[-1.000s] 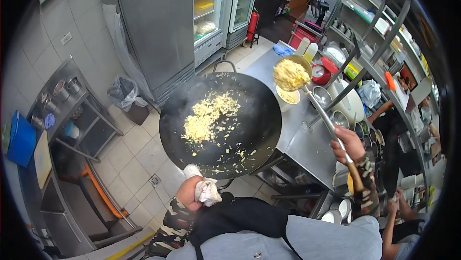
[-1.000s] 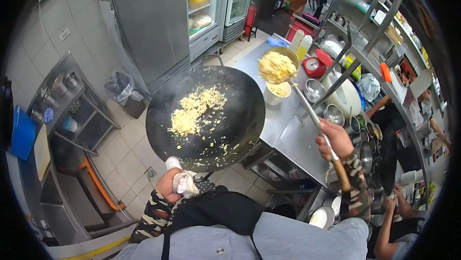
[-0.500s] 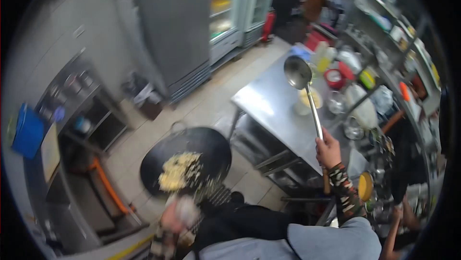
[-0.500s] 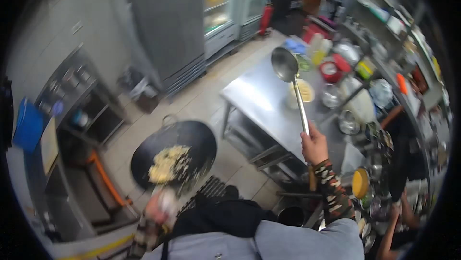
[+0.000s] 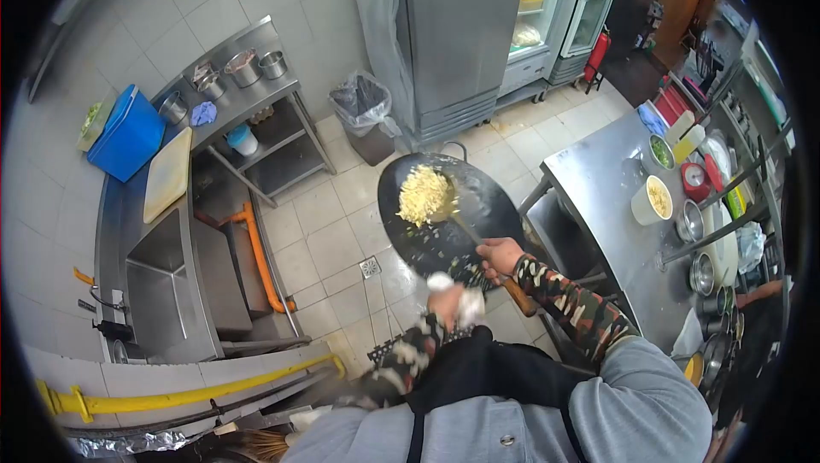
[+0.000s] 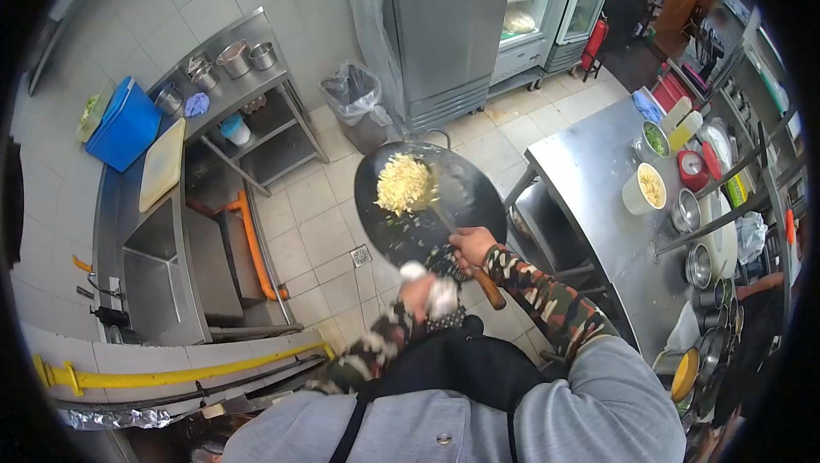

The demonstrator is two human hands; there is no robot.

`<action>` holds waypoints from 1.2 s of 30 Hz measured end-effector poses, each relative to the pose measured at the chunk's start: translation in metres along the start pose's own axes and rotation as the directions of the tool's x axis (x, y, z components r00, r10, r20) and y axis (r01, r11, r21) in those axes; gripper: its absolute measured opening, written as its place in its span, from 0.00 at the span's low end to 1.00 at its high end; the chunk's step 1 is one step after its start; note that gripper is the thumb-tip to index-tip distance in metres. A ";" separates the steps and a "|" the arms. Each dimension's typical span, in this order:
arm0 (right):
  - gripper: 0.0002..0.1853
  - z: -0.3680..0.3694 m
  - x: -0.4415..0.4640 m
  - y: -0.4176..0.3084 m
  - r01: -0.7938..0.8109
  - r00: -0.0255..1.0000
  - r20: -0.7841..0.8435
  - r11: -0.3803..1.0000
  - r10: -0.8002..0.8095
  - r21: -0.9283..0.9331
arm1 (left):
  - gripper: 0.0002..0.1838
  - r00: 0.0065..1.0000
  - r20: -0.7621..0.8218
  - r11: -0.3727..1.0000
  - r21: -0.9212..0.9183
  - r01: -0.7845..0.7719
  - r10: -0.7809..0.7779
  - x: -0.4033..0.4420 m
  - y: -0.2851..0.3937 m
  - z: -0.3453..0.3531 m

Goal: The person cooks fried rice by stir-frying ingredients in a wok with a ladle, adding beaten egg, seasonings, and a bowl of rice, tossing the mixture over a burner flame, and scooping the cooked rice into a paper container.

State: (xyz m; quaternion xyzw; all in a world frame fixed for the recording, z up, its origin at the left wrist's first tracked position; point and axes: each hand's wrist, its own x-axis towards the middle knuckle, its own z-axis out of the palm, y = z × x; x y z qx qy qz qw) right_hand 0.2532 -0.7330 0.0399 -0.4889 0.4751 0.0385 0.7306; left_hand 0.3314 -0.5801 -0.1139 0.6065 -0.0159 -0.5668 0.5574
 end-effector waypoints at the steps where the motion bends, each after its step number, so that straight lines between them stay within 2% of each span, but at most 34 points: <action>1: 0.10 0.005 -0.001 0.004 -0.065 0.994 0.098 0.993 0.055 0.102 | 0.11 0.959 0.271 0.997 -0.016 -0.081 0.083 0.045 -0.007 -0.011; 2: 0.13 -0.008 0.001 0.013 -0.401 0.865 0.405 0.893 0.295 0.204 | 0.07 0.851 0.503 0.988 -0.067 -0.138 0.153 0.088 -0.012 -0.022; 3: 0.17 -0.033 0.002 0.018 -0.692 0.605 0.679 0.697 0.416 0.189 | 0.07 0.881 0.446 0.970 0.098 -0.221 0.156 0.061 0.024 -0.023; 4: 0.20 -0.050 -0.016 0.025 -0.692 0.585 0.740 0.680 0.331 0.243 | 0.09 0.863 0.491 0.969 -0.134 0.206 -0.116 0.042 0.030 -0.037; 5: 0.22 -0.058 -0.048 0.037 -0.701 0.561 0.792 0.646 0.239 0.302 | 0.13 0.729 0.588 0.734 -0.310 0.604 -0.352 0.015 0.026 -0.051; 6: 0.22 -0.059 -0.082 0.035 -0.691 0.595 0.759 0.650 0.263 0.317 | 0.13 0.737 0.615 0.611 -0.479 0.630 -0.279 -0.032 0.034 -0.043; 7: 0.22 -0.065 -0.102 0.026 -0.667 0.636 0.718 0.668 0.282 0.329 | 0.11 0.787 0.384 0.632 -0.470 0.617 -0.482 -0.088 0.090 -0.006; 8: 0.22 -0.071 -0.103 0.030 -0.720 0.626 0.726 0.572 0.287 0.394 | 0.10 0.803 0.508 0.766 -0.366 0.528 -0.311 -0.040 0.059 -0.012; 9: 0.21 -0.077 -0.097 0.033 -0.656 0.693 0.648 0.647 0.314 0.388 | 0.10 0.760 0.631 0.868 -0.281 0.410 -0.155 0.006 0.014 -0.023; 10: 0.19 -0.084 -0.091 0.034 -0.628 0.722 0.606 0.684 0.334 0.371 | 0.09 0.700 0.714 0.999 -0.041 0.034 0.005 0.019 0.018 -0.023; 11: 0.18 -0.089 -0.087 0.033 -0.586 0.755 0.563 0.730 0.336 0.352 | 0.09 0.614 0.772 0.911 0.118 -0.395 0.166 0.031 0.025 -0.023; 12: 0.18 -0.096 -0.088 0.030 -0.570 0.767 0.553 0.741 0.324 0.355 | 0.08 0.791 0.609 0.968 -0.158 0.193 -0.058 0.023 0.032 -0.008; 13: 0.16 -0.099 -0.090 0.032 -0.454 0.875 0.368 0.794 0.314 0.403 | 0.07 0.771 0.510 0.606 -0.492 0.626 -0.382 0.015 0.042 0.000; 14: 0.15 -0.101 -0.091 0.038 -0.347 0.937 0.183 0.837 0.296 0.424 | 0.07 0.762 0.462 0.611 -0.461 0.643 -0.454 0.008 0.047 -0.005; 15: 0.12 -0.118 -0.082 0.043 -0.423 0.902 0.294 0.784 0.317 0.454 | 0.07 0.771 0.448 0.614 -0.470 0.634 -0.453 -0.002 0.047 -0.010; 17: 0.10 -0.133 -0.067 0.042 -0.245 0.970 0.120 0.859 0.214 0.449 | 0.09 0.822 0.473 0.769 -0.379 0.514 -0.316 -0.013 0.053 -0.010; 18: 0.10 -0.127 -0.069 0.037 -0.236 0.971 0.135 0.863 0.196 0.446 | 0.08 0.934 0.206 0.865 -0.358 0.351 -0.293 -0.021 0.038 -0.012; 20: 0.11 -0.116 -0.077 0.025 -0.015 0.986 -0.162 0.991 0.037 0.136 | 0.08 0.993 0.044 0.987 -0.116 0.112 -0.108 -0.075 0.034 -0.019; 21: 0.11 -0.106 -0.070 0.026 0.005 0.987 -0.157 0.990 0.018 0.143 | 0.11 1.000 -0.001 1.000 0.017 0.001 -0.001 -0.101 0.033 -0.019; 23: 0.16 -0.072 -0.052 0.025 0.004 0.997 -0.077 1.000 -0.004 -0.004 | 0.17 0.982 -0.107 0.956 0.264 -0.125 0.158 -0.125 0.033 -0.006; 25: 0.05 -0.022 -0.047 0.007 0.118 0.991 0.036 0.982 -0.125 0.150 | 0.19 0.983 -0.181 0.883 0.456 0.116 -0.036 -0.087 0.052 0.006; 26: 0.06 -0.016 -0.045 -0.001 0.012 0.988 0.143 0.946 -0.061 0.323 | 0.20 0.967 -0.205 0.814 0.529 0.240 -0.151 -0.052 0.051 0.008; 27: 0.08 -0.013 -0.046 -0.006 -0.111 0.967 0.255 0.870 -0.018 0.480 | 0.15 0.992 -0.108 0.995 0.079 0.066 -0.057 -0.023 0.037 0.005; 28: 0.11 -0.023 -0.055 -0.006 -0.255 0.893 0.450 0.811 -0.011 0.526 | 0.11 0.980 0.178 0.994 -0.044 0.098 -0.089 -0.004 0.042 -0.007; 29: 0.13 -0.040 -0.070 0.006 -0.399 0.741 0.665 0.735 -0.092 0.547 | 0.09 0.918 0.373 0.976 -0.112 0.188 -0.134 0.021 0.041 -0.020; 30: 0.15 -0.047 -0.102 0.007 -0.412 0.684 0.692 0.661 -0.231 0.627 | 0.07 0.816 0.551 0.946 -0.138 0.295 -0.174 0.046 0.040 -0.032; 31: 0.20 -0.055 -0.143 0.008 -0.421 0.627 0.684 0.575 -0.373 0.701 | 0.05 0.723 0.636 0.899 -0.100 0.426 -0.271 0.063 0.025 -0.044; 32: 0.22 -0.069 -0.176 0.017 -0.428 0.666 0.623 0.474 -0.411 0.770 | 0.01 0.687 0.722 0.995 0.101 0.012 -0.082 0.059 0.016 -0.054; 33: 0.25 -0.085 -0.210 0.027 -0.416 0.707 0.548 0.364 -0.448 0.833 | 0.04 0.537 0.840 0.882 0.191 -0.430 0.080 0.052 0.016 -0.056; 34: 0.25 -0.099 -0.242 0.033 -0.337 0.727 0.471 0.338 -0.499 0.879 | 0.07 0.544 0.839 0.887 0.233 -0.400 0.025 0.043 0.017 -0.058; 35: 0.25 -0.113 -0.273 0.032 -0.233 0.808 0.347 0.282 -0.476 0.930 | 0.11 0.550 0.834 0.888 0.275 -0.369 -0.030 0.032 0.019 -0.059; 36: 0.22 -0.148 -0.283 0.047 -0.135 0.766 0.374 0.438 -0.523 0.889 | 0.04 0.613 0.770 0.976 0.216 0.008 -0.175 0.033 0.004 -0.056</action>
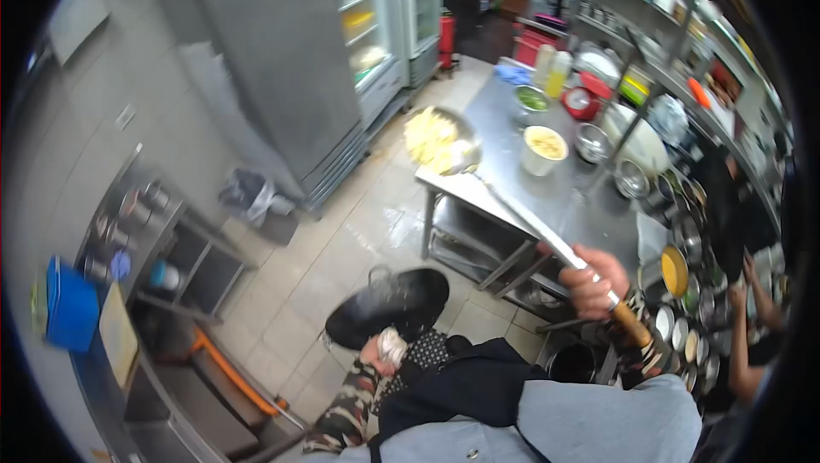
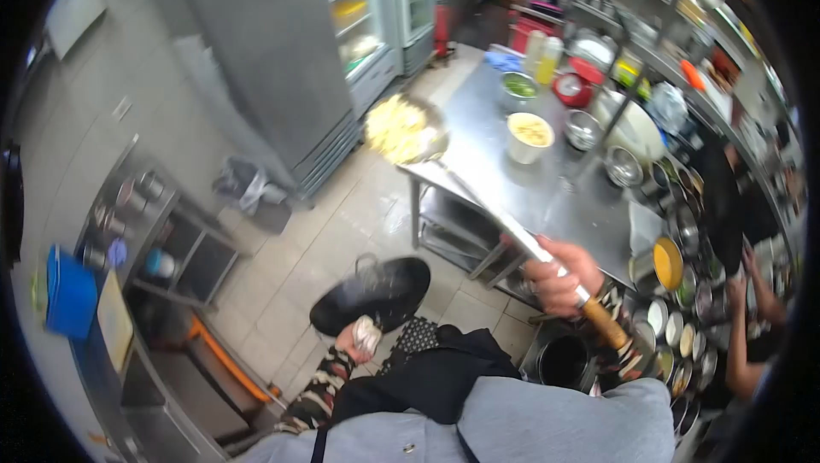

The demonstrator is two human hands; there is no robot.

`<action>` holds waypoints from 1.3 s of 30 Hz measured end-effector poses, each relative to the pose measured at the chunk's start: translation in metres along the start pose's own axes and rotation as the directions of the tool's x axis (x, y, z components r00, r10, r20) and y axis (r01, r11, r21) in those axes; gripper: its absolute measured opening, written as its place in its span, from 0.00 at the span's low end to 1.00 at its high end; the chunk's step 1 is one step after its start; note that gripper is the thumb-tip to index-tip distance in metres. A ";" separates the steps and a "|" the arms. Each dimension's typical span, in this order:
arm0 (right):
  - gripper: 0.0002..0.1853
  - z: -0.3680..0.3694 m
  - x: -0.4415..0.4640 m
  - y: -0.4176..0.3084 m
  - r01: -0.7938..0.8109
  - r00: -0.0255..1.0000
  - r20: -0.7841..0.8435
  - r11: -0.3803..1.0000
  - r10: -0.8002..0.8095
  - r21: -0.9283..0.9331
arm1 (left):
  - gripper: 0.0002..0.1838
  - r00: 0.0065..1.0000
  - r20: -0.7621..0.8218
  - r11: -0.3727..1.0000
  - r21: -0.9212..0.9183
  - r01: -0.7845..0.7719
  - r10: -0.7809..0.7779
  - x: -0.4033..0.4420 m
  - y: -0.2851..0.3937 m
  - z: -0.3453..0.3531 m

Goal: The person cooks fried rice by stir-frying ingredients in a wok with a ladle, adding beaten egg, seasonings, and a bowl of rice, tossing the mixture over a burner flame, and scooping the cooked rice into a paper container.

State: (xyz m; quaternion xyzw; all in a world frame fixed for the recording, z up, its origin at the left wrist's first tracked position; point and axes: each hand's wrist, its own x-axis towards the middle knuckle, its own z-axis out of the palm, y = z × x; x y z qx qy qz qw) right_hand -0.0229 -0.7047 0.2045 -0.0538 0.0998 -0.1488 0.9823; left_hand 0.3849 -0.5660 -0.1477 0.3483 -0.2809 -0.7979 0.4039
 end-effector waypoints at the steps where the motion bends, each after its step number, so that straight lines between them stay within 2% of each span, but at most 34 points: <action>1: 0.18 0.000 -0.018 -0.016 0.076 0.994 -0.069 0.994 -0.081 -0.076 | 0.03 0.984 -0.072 0.883 -0.455 0.110 -0.160 0.005 -0.014 0.003; 2: 0.17 0.001 -0.035 -0.032 0.138 0.977 -0.138 0.977 -0.161 -0.163 | 0.11 0.940 -0.140 0.640 -0.762 0.098 -0.310 0.009 -0.029 0.007; 3: 0.16 0.016 -0.044 -0.044 0.283 0.886 -0.332 0.945 -0.323 -0.163 | 0.08 0.983 -0.095 0.726 -0.686 0.050 -0.157 0.004 -0.035 0.011; 4: 0.15 -0.012 -0.063 -0.075 0.250 0.869 -0.372 0.939 -0.325 -0.236 | 0.06 0.999 -0.046 0.789 -0.614 -0.029 0.000 -0.002 -0.041 0.017; 5: 0.15 -0.048 -0.078 -0.111 0.205 0.850 -0.414 0.929 -0.326 -0.309 | 0.06 0.996 -0.082 0.784 -0.620 -0.036 -0.020 -0.004 -0.042 0.023; 7: 0.12 -0.071 -0.062 -0.147 0.296 0.517 -0.594 0.780 -0.616 -0.551 | 0.07 0.974 -0.175 0.753 -0.658 -0.008 -0.143 -0.006 -0.042 0.028; 8: 0.12 -0.087 -0.056 -0.157 0.302 0.517 -0.595 0.782 -0.615 -0.545 | 0.07 0.960 -0.214 0.745 -0.667 -0.006 -0.183 -0.009 -0.043 0.031; 10: 0.13 -0.112 -0.049 -0.175 0.029 0.330 -0.591 0.633 -0.737 -0.773 | 0.08 0.932 -0.277 0.737 -0.676 -0.014 -0.236 -0.012 -0.045 0.034; 11: 0.13 -0.111 -0.050 -0.177 0.038 0.340 -0.583 0.630 -0.738 -0.775 | 0.08 0.919 -0.305 0.735 -0.678 -0.026 -0.249 -0.016 -0.044 0.035; 13: 0.19 -0.115 -0.056 -0.160 -0.201 0.271 -0.361 0.314 -0.892 -0.928 | 0.08 0.891 -0.363 0.735 -0.676 -0.050 -0.273 -0.026 -0.048 0.038; 14: 0.26 -0.148 -0.059 -0.168 -0.229 0.246 -0.295 0.240 -0.923 -0.943 | 0.09 0.878 -0.386 0.735 -0.676 -0.060 -0.283 -0.031 -0.047 0.039; 15: 0.26 -0.171 -0.055 -0.166 -0.225 0.251 -0.298 0.243 -0.921 -0.944 | 0.09 0.864 -0.412 0.739 -0.670 -0.072 -0.289 -0.036 -0.046 0.041; 16: 0.26 -0.190 -0.053 -0.162 -0.511 0.186 0.000 -0.097 -0.983 -0.854 | 0.09 0.848 -0.437 0.737 -0.670 -0.085 -0.300 -0.041 -0.047 0.043; 17: 0.27 -0.200 -0.053 -0.158 -0.741 0.219 0.305 -0.362 -0.927 -0.565 | 0.10 0.832 -0.458 0.731 -0.676 -0.097 -0.313 -0.048 -0.047 0.042; 18: 0.29 -0.189 -0.048 -0.154 -0.771 0.202 0.031 -0.179 -0.979 -0.611 | 0.10 0.814 -0.485 0.729 -0.675 -0.117 -0.318 -0.055 -0.049 0.040; 19: 0.29 -0.183 -0.047 -0.152 -0.767 0.213 0.033 -0.188 -0.977 -0.614 | 0.10 0.797 -0.511 0.725 -0.674 -0.139 -0.322 -0.062 -0.050 0.039; 21: 0.29 -0.179 -0.044 -0.151 -0.800 0.163 -0.012 -0.125 -0.987 -0.587 | 0.10 0.769 -0.573 0.701 -0.671 -0.242 -0.283 -0.081 -0.056 0.035; 22: 0.30 -0.185 -0.043 -0.151 -0.802 0.139 0.087 -0.164 -0.986 -0.574 | 0.11 0.734 -0.634 0.747 -0.606 -0.274 -0.245 -0.093 -0.063 0.041; 23: 0.30 -0.186 -0.043 -0.155 -0.803 0.145 0.085 -0.168 -0.986 -0.572 | 0.11 0.694 -0.690 0.789 -0.536 -0.298 -0.206 -0.101 -0.059 0.059; 25: 0.29 -0.182 -0.035 -0.160 -0.683 0.116 0.413 -0.374 -0.903 -0.627 | 0.09 0.631 -0.751 0.817 -0.479 -0.321 -0.192 -0.103 -0.046 0.083; 26: 0.29 -0.172 -0.027 -0.158 -0.679 0.132 0.409 -0.383 -0.903 -0.626 | 0.08 0.607 -0.772 0.824 -0.461 -0.330 -0.188 -0.104 -0.041 0.094; 28: 0.29 -0.139 -0.003 -0.148 -0.388 0.341 0.225 -0.355 -0.912 -0.850 | 0.06 0.572 -0.802 0.834 -0.429 -0.347 -0.174 -0.105 -0.036 0.117; 29: 0.27 -0.134 0.014 -0.139 -0.283 0.454 0.200 -0.354 -0.868 -0.892 | 0.06 0.559 -0.814 0.840 -0.409 -0.357 -0.159 -0.108 -0.034 0.129; 30: 0.27 -0.135 0.041 -0.127 -0.141 0.522 0.389 -0.526 -0.759 -0.838 | 0.05 0.537 -0.831 0.843 -0.387 -0.373 -0.143 -0.114 -0.035 0.143; 31: 0.29 -0.133 0.053 -0.108 -0.119 0.718 0.043 -0.184 -0.695 -0.976 | 0.05 0.510 -0.851 0.850 -0.358 -0.386 -0.127 -0.120 -0.034 0.158; 32: 0.29 -0.136 0.073 -0.090 -0.006 0.834 0.049 -0.097 -0.550 -0.995 | 0.05 0.482 -0.870 0.856 -0.324 -0.402 -0.103 -0.129 -0.037 0.174; 35: 0.30 -0.167 0.115 -0.038 -0.099 0.971 -0.060 -0.161 -0.232 -0.982 | 0.07 0.335 -0.942 0.879 -0.181 -0.441 -0.026 -0.165 -0.042 0.238; 36: 0.30 -0.182 0.122 -0.022 -0.015 0.988 0.034 -0.319 -0.149 -0.948 | 0.08 0.241 -0.971 0.879 -0.110 -0.464 0.006 -0.181 -0.046 0.271; 37: 0.30 -0.187 0.139 -0.002 0.133 0.989 0.150 -0.462 0.001 -0.877 | 0.09 0.146 -0.989 0.880 -0.040 -0.473 0.034 -0.196 -0.053 0.307; 39: 0.31 -0.161 0.146 0.029 0.200 0.956 0.105 -0.346 0.274 -0.917 | 0.11 -0.087 -0.995 0.892 0.090 -0.443 0.057 -0.216 -0.080 0.403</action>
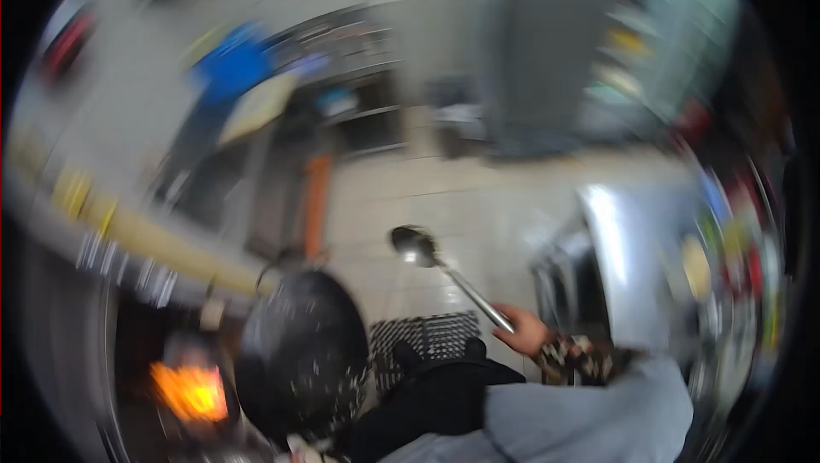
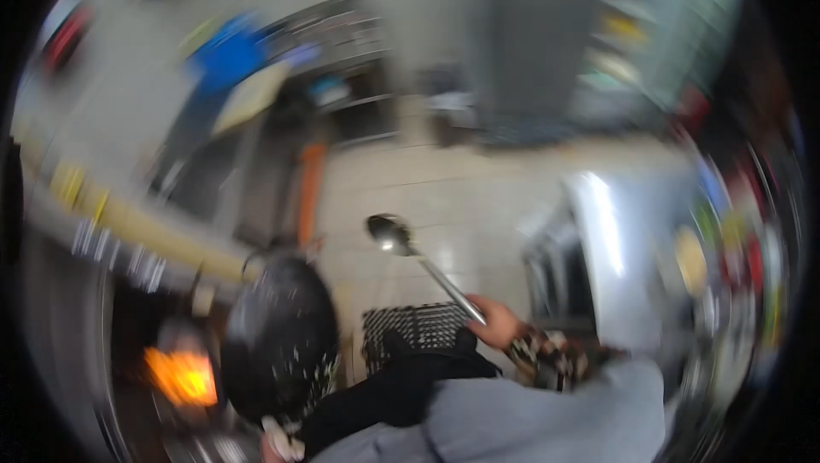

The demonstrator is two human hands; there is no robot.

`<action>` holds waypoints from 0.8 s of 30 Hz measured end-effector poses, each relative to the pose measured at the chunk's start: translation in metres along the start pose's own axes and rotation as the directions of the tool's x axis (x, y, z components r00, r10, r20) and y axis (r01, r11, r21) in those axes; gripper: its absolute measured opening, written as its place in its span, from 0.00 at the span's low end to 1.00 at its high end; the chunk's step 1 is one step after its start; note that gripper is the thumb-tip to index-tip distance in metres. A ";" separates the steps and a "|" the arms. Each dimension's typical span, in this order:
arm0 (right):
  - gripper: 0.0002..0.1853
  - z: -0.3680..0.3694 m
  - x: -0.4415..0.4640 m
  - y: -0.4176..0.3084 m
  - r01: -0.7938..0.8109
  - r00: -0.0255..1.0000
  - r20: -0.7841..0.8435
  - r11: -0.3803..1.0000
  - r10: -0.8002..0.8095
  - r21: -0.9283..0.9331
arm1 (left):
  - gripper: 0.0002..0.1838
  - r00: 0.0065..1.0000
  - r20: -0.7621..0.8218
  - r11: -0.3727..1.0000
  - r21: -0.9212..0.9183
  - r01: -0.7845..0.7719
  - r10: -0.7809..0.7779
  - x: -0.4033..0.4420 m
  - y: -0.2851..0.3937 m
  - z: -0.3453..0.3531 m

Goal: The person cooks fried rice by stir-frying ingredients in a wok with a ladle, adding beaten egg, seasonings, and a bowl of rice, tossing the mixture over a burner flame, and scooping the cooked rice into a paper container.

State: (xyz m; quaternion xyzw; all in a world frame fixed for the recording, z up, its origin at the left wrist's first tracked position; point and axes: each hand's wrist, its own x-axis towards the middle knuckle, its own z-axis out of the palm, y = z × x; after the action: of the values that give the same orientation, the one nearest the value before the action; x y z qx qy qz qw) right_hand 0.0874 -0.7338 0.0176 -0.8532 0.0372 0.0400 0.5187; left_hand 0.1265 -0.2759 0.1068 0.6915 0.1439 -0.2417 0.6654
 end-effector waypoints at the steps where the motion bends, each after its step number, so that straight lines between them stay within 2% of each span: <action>1: 0.31 0.012 0.011 -0.026 0.049 0.994 0.091 0.998 -0.053 0.048 | 0.13 0.994 -0.081 0.993 0.096 -0.066 0.074 -0.049 -0.011 -0.012; 2: 0.31 0.022 0.024 -0.049 0.082 0.980 0.175 0.992 -0.097 0.094 | 0.14 0.973 -0.160 0.963 0.236 -0.127 0.167 -0.097 -0.025 -0.018; 4: 0.37 0.045 0.039 -0.082 0.005 0.884 0.451 0.967 -0.123 0.255 | 0.16 0.882 -0.274 0.799 0.577 -0.169 0.384 -0.169 -0.061 -0.025; 5: 0.40 0.053 0.041 -0.105 -0.017 0.798 0.565 0.930 -0.208 0.366 | 0.17 0.831 -0.350 0.754 0.646 -0.121 0.433 -0.190 -0.083 -0.029; 6: 0.44 0.064 0.044 -0.130 -0.068 0.709 0.646 0.884 -0.283 0.462 | 0.14 0.732 -0.459 0.657 0.754 0.020 0.504 -0.194 -0.117 -0.040; 7: 0.49 0.077 0.044 -0.143 -0.095 0.640 0.739 0.932 -0.211 0.348 | 0.11 0.732 -0.669 0.975 -0.048 -0.216 0.129 -0.188 -0.125 -0.044; 8: 0.39 0.100 0.051 -0.130 0.029 0.646 0.733 0.967 -0.211 0.252 | 0.10 0.836 -0.521 0.507 -0.775 -0.378 -0.174 -0.174 -0.123 -0.058; 9: 0.31 0.119 0.056 -0.139 0.129 0.643 0.745 0.984 -0.179 0.125 | 0.09 0.828 -0.539 0.483 -0.773 -0.412 -0.156 -0.167 -0.122 -0.077; 10: 0.24 0.132 0.071 -0.181 0.184 0.631 0.772 0.981 -0.078 -0.052 | 0.09 0.824 -0.525 0.433 -0.806 -0.403 -0.210 -0.164 -0.109 -0.096; 11: 0.12 0.161 0.051 -0.200 0.147 0.642 0.754 0.987 -0.141 0.059 | 0.09 0.803 -0.561 0.419 -0.791 -0.446 -0.203 -0.159 -0.145 -0.107; 12: 0.12 0.198 0.056 -0.217 0.277 0.585 0.790 0.961 -0.187 0.022 | 0.09 0.787 -0.582 0.414 -0.780 -0.468 -0.207 -0.149 -0.165 -0.136; 14: 0.12 0.290 0.054 -0.312 0.246 0.459 0.874 0.968 -0.163 0.052 | 0.10 0.732 -0.655 0.354 -0.740 -0.573 -0.184 -0.127 -0.162 -0.188; 16: 0.09 0.394 0.053 -0.394 -0.012 0.214 0.949 0.971 -0.231 0.239 | 0.13 0.704 -0.689 0.541 -0.664 -0.516 -0.174 -0.070 -0.206 -0.252; 17: 0.06 0.455 0.040 -0.442 -0.005 0.185 0.954 0.970 -0.236 0.241 | 0.15 0.623 -0.777 0.738 -0.473 -0.482 -0.091 -0.082 -0.197 -0.264; 18: 0.05 0.519 0.047 -0.468 0.073 0.109 0.952 0.957 -0.287 0.280 | 0.15 0.652 -0.751 0.676 -0.535 -0.507 -0.105 -0.079 -0.188 -0.272; 19: 0.06 0.577 0.039 -0.500 0.266 0.147 0.932 0.921 -0.331 0.285 | 0.15 0.680 -0.723 0.610 -0.594 -0.525 -0.119 -0.077 -0.179 -0.280; 21: 0.05 0.697 0.024 -0.533 0.351 0.197 0.936 0.912 -0.293 0.211 | 0.15 0.740 -0.646 0.511 -0.708 -0.488 -0.188 -0.044 -0.193 -0.291; 22: 0.04 0.743 0.011 -0.544 0.405 0.236 0.923 0.894 -0.304 0.191 | 0.17 0.683 -0.713 0.730 -0.550 -0.406 -0.157 -0.043 -0.193 -0.296; 23: 0.04 0.778 0.000 -0.552 0.523 0.286 0.929 0.851 -0.234 0.053 | 0.19 0.619 -0.775 0.891 -0.362 -0.272 -0.126 -0.042 -0.192 -0.302; 24: 0.06 0.806 -0.008 -0.558 0.626 0.344 0.921 0.775 -0.182 -0.081 | 0.21 0.590 -0.806 0.974 -0.170 -0.148 -0.051 -0.060 -0.172 -0.293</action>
State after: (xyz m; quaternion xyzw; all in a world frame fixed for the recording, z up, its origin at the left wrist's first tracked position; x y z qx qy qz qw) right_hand 0.1145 0.2381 0.1413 -0.7760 -0.4632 0.3444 0.2544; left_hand 0.0287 0.0337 -0.0087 0.6517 0.4356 0.1327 0.6066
